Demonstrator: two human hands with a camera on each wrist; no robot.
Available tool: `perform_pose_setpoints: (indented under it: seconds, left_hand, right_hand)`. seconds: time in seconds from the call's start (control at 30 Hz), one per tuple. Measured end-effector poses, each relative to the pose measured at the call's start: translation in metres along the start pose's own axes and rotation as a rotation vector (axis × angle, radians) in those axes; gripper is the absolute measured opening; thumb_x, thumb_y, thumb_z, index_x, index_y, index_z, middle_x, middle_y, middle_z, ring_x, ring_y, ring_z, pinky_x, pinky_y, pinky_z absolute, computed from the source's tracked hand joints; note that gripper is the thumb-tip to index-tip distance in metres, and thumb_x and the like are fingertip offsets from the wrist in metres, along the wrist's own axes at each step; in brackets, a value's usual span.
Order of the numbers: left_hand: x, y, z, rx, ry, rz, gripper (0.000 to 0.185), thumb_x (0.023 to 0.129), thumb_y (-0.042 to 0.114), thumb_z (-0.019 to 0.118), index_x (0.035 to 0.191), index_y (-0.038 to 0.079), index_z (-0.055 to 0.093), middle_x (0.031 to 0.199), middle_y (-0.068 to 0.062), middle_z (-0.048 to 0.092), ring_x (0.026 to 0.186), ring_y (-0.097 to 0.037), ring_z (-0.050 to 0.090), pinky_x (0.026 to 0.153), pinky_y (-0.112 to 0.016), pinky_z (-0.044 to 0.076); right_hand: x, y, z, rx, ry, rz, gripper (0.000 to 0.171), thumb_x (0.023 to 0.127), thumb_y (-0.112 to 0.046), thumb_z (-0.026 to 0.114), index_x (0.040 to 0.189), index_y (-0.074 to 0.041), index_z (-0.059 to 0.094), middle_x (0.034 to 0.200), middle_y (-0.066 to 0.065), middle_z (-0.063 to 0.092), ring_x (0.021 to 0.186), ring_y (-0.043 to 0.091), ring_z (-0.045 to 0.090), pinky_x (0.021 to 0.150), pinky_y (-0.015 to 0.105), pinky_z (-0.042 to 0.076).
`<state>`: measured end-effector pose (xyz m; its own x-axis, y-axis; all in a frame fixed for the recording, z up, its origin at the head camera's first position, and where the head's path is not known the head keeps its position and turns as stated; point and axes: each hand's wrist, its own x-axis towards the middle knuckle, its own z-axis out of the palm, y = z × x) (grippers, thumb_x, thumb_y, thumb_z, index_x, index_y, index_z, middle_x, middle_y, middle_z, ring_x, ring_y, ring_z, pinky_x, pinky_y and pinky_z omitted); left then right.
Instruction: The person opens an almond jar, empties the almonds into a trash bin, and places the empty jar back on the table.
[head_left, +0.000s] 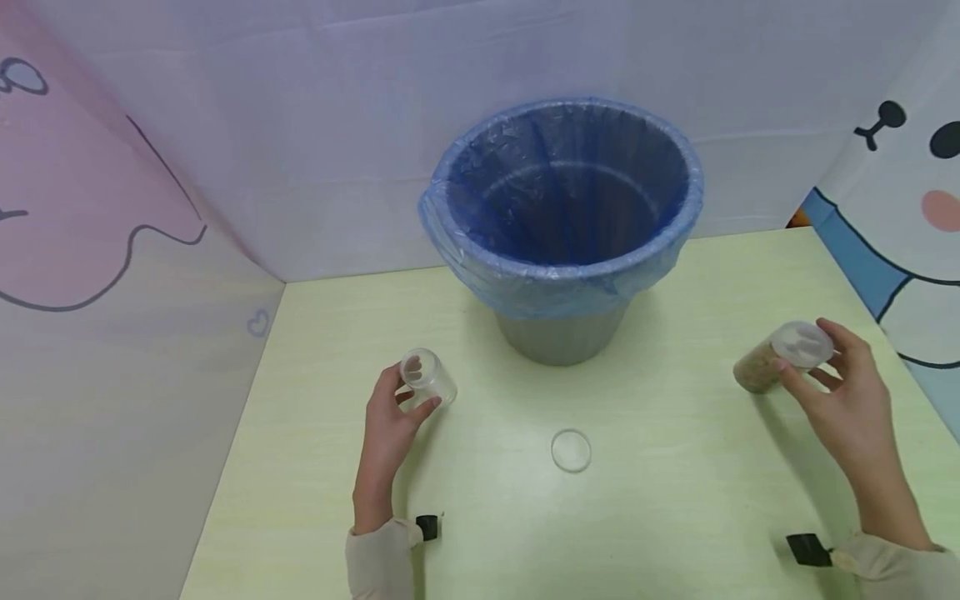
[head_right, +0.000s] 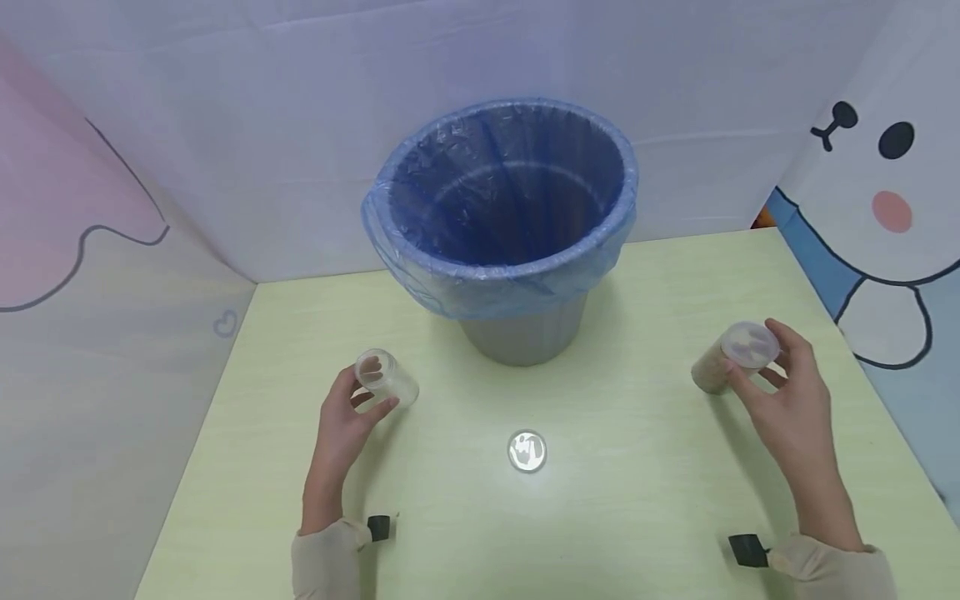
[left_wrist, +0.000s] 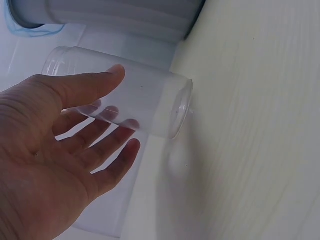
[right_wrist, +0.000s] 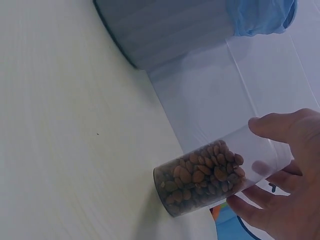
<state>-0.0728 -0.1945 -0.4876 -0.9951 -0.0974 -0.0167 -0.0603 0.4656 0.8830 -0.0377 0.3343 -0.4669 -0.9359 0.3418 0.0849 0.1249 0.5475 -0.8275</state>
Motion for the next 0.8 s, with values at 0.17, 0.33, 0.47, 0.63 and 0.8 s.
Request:
perform_pose_setpoints:
  seconds: [0.17, 0.33, 0.47, 0.63, 0.8]
  left_hand:
    - [0.002, -0.003, -0.001, 0.013, -0.007, 0.003, 0.069, 0.086, 0.001, 0.083, 0.148, 0.008, 0.051, 0.146, -0.012, 0.057, 0.137, -0.035, 0.055, 0.112, -0.051, 0.05]
    - [0.003, -0.003, 0.0, 0.021, -0.019, -0.004, 0.074, 0.087, 0.002, 0.083, 0.151, 0.008, 0.047, 0.148, -0.013, 0.055, 0.138, -0.036, 0.054, 0.112, -0.052, 0.049]
    - [0.003, -0.002, -0.004, 0.03, -0.039, -0.009, 0.086, 0.086, 0.004, 0.084, 0.158, 0.011, 0.038, 0.154, -0.011, 0.05, 0.142, -0.035, 0.049, 0.113, -0.053, 0.047]
    - [0.0, 0.006, -0.013, 0.038, -0.014, 0.062, 0.093, 0.085, 0.007, 0.086, 0.162, 0.016, 0.034, 0.154, -0.009, 0.049, 0.145, -0.031, 0.046, 0.114, -0.054, 0.043]
    - [-0.004, 0.018, -0.02, 0.106, 0.057, 0.198, 0.091, 0.084, 0.008, 0.088, 0.16, 0.017, 0.039, 0.151, -0.008, 0.052, 0.144, -0.027, 0.047, 0.114, -0.049, 0.04]
  right_hand:
    - [-0.003, -0.002, 0.003, 0.014, -0.035, 0.03, 0.077, 0.1, -0.016, 0.069, 0.165, -0.024, 0.027, 0.155, 0.001, 0.039, 0.135, -0.005, 0.043, 0.088, -0.005, 0.041]
    - [-0.007, -0.005, 0.009, 0.094, -0.066, 0.022, 0.075, 0.1, -0.01, 0.068, 0.163, -0.025, 0.031, 0.147, -0.017, 0.039, 0.129, -0.007, 0.045, 0.087, -0.004, 0.043]
    - [-0.007, -0.006, 0.015, 0.251, -0.103, -0.033, 0.072, 0.098, 0.001, 0.067, 0.16, -0.021, 0.036, 0.14, -0.022, 0.043, 0.124, -0.009, 0.048, 0.089, -0.002, 0.045]
    - [-0.007, -0.008, 0.023, 0.473, -0.163, -0.087, 0.068, 0.095, 0.011, 0.065, 0.154, -0.017, 0.043, 0.137, -0.016, 0.049, 0.123, -0.007, 0.05, 0.091, 0.0, 0.046]
    - [-0.01, -0.012, 0.03, 0.621, -0.244, -0.103, 0.066, 0.094, 0.017, 0.062, 0.147, -0.019, 0.044, 0.137, -0.012, 0.052, 0.122, -0.007, 0.052, 0.091, 0.003, 0.048]
